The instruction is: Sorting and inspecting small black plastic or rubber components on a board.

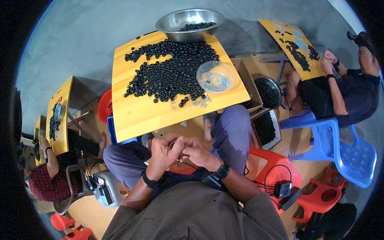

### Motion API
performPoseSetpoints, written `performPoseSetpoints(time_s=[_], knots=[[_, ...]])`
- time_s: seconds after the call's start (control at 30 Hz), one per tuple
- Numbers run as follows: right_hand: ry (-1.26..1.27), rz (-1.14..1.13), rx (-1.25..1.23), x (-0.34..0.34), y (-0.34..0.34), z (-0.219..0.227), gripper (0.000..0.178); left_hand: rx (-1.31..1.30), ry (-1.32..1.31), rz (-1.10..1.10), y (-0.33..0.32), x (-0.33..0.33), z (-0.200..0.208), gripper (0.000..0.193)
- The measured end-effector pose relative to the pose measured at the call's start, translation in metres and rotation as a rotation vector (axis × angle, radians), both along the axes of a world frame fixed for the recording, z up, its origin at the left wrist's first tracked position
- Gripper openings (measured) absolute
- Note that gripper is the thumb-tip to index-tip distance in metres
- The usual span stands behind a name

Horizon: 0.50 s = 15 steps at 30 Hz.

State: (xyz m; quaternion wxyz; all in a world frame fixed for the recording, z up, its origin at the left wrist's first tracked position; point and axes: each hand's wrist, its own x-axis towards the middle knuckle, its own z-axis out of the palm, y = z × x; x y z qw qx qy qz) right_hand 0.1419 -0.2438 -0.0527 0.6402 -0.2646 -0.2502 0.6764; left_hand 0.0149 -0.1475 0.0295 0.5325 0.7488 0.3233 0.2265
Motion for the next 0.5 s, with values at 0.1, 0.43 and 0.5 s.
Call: performPoseSetpoints(time_s=[0.1,0.43,0.5], knots=[[0.025,-0.045,0.011,-0.003,-0.002,-0.004,0.021,-0.034,-0.002,0.007,-0.001,0.002,-0.008,0.028],[-0.091,-0.03,-0.004,0.001,0.0,0.001,0.012,-0.036,0.019,0.005,0.001,0.004,-0.019,0.024],[-0.148,-0.047,-0.026,0.003,-0.001,0.007,0.014,0.019,0.032,-0.001,0.001,0.008,-0.002,0.022]])
